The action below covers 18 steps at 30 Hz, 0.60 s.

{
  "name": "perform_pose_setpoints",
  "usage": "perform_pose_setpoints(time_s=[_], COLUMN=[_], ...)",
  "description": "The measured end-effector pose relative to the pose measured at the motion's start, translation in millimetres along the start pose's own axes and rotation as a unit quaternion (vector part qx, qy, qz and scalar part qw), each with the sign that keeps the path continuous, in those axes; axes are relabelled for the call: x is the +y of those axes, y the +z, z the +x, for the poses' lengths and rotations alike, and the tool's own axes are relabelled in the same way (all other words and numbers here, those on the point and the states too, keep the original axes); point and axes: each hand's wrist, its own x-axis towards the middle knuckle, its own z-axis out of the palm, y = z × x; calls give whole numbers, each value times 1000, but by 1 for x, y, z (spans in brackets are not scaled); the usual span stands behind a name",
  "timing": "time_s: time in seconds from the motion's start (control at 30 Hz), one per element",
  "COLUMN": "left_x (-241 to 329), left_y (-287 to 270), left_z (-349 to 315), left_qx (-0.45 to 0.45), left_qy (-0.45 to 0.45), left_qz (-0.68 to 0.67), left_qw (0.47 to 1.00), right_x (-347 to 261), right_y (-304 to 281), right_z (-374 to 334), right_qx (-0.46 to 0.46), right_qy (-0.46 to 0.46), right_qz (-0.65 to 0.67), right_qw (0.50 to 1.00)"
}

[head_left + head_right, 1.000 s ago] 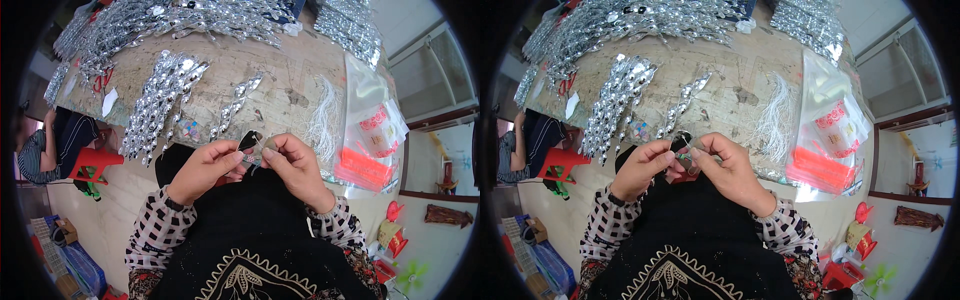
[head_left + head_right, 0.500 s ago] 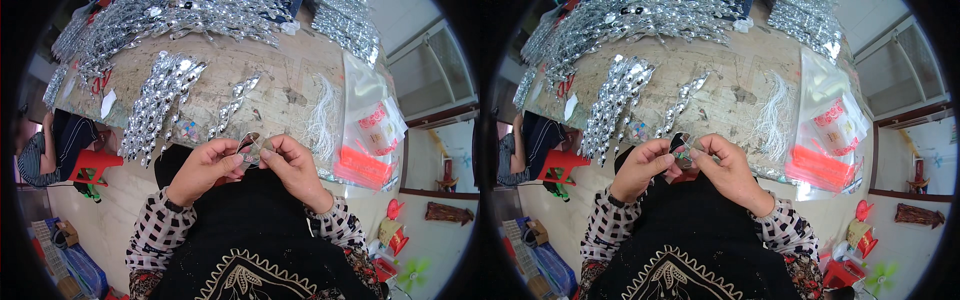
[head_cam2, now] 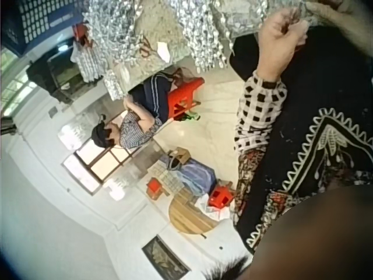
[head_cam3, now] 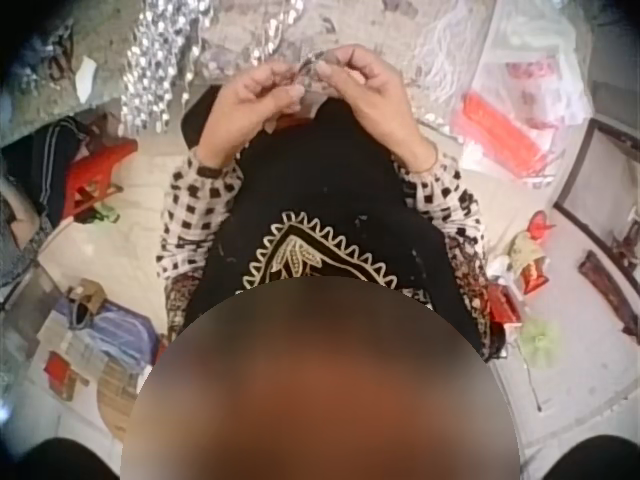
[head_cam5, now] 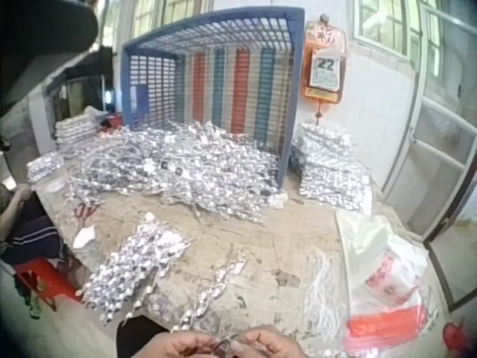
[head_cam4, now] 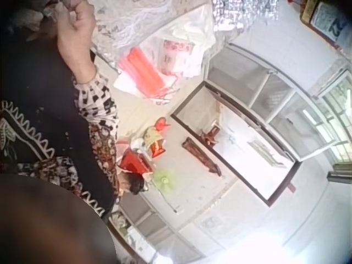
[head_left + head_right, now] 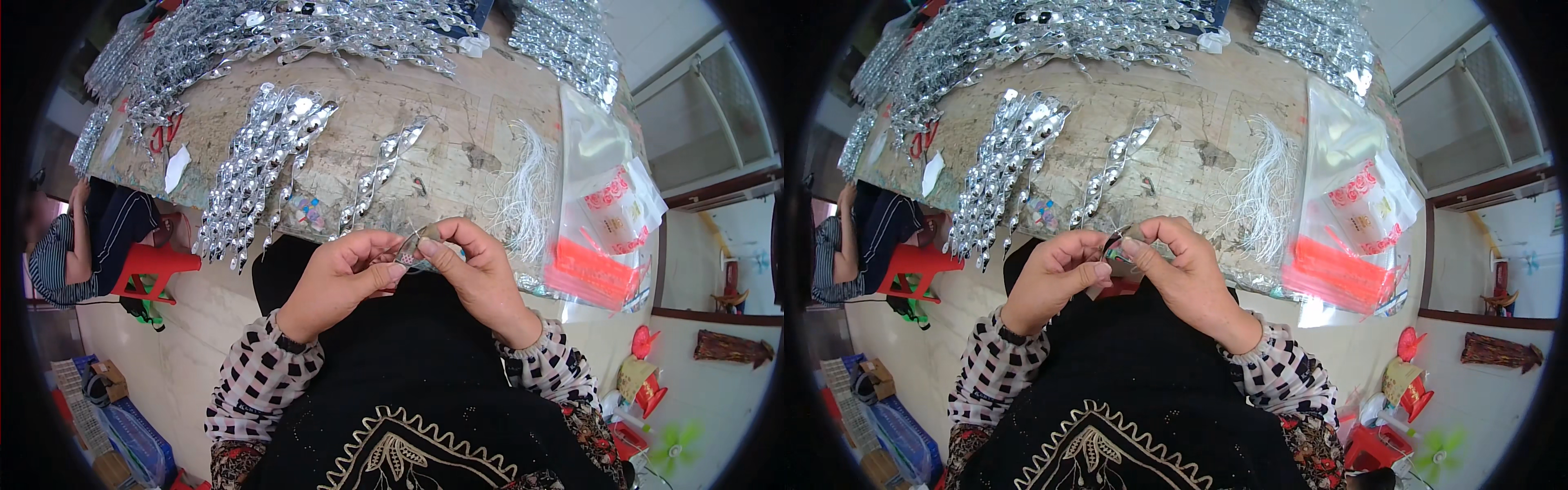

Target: Packaging silver foil decorations into clear plastic bags and organizing them on a workbench.

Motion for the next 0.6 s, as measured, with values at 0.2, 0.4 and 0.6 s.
perform_pose_setpoints(time_s=[0.2,0.4,0.6], left_x=[-7,0,-4], left_y=[2,6,6], left_z=[-2,-5,-4], left_qx=[7,39,43], left_qy=[81,194,224], left_qz=[69,261,308], left_qw=[994,945,924], right_x=[-12,-10,-9], right_y=[4,6,8], right_z=[-1,-2,-3], right_qx=[-13,-13,-3], right_qy=[59,61,69], right_qz=[122,130,140], right_qw=[991,990,988])
